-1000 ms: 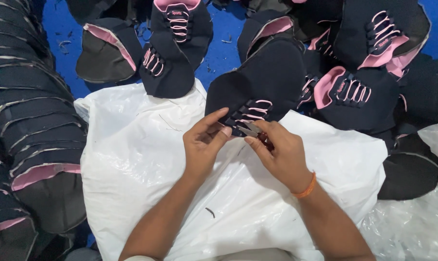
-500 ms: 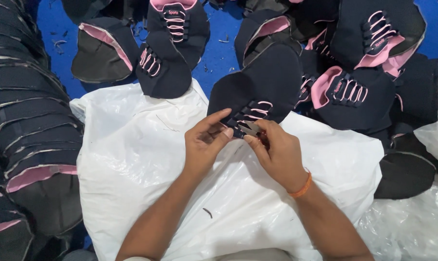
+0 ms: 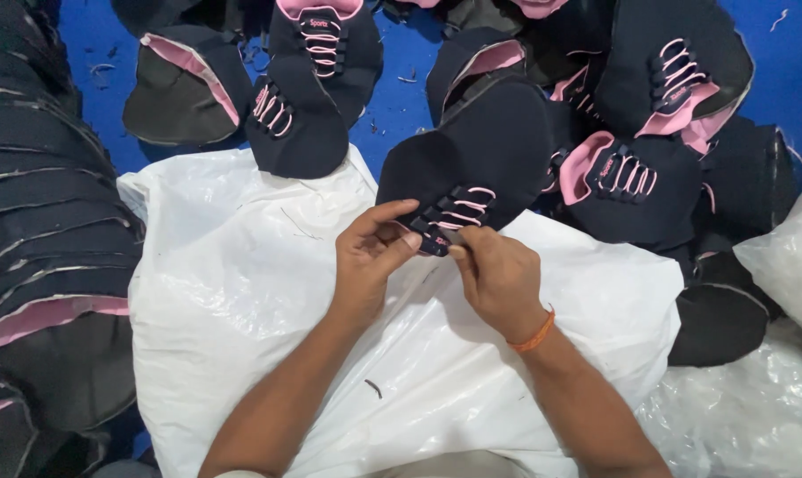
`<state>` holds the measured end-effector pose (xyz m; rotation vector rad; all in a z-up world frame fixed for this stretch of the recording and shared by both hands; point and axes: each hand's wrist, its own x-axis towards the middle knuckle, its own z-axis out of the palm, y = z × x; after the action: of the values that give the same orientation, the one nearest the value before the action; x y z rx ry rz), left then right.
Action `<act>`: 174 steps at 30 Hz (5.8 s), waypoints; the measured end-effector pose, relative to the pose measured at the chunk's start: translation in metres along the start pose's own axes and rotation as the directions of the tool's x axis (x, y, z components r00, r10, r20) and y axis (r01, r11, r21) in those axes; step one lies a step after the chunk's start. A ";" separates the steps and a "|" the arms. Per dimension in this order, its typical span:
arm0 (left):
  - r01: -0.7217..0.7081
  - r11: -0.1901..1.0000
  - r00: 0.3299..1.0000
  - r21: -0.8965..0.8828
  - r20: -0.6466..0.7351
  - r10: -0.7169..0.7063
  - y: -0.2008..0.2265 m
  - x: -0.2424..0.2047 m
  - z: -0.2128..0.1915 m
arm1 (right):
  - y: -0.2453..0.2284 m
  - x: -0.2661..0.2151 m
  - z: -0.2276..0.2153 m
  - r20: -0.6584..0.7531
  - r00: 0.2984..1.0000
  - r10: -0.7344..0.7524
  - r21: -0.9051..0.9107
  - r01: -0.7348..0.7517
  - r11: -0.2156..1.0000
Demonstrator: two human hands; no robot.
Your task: The person sits on the floor surrounded by black shoes with pink accents. They pick up a shoe, use scissors to trim excess threads from the laces and edges, and then place the shoe back down. This process is repeated for multiple shoes.
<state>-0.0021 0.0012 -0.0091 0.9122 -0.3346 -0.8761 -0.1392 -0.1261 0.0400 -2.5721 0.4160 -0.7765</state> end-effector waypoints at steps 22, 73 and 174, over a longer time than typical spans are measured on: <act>-0.287 0.799 0.947 0.529 0.032 0.319 -0.003 0.001 0.003 | -0.001 -0.001 0.003 0.240 0.956 0.168 0.218 -0.222 0.951; 0.078 0.958 0.986 -0.274 -0.123 -0.116 -0.023 0.015 -0.011 | 0.006 0.009 0.001 0.275 0.951 0.141 0.066 -0.165 0.984; 0.198 0.893 0.980 -0.404 0.063 -0.189 0.022 -0.065 -0.005 | 0.042 -0.024 -0.009 0.669 0.673 0.317 0.723 -0.488 -0.489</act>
<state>-0.0280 0.0617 0.0122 0.5494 -0.0698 -1.0922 -0.1699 -0.1557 0.0161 -0.5322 0.4514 -0.2426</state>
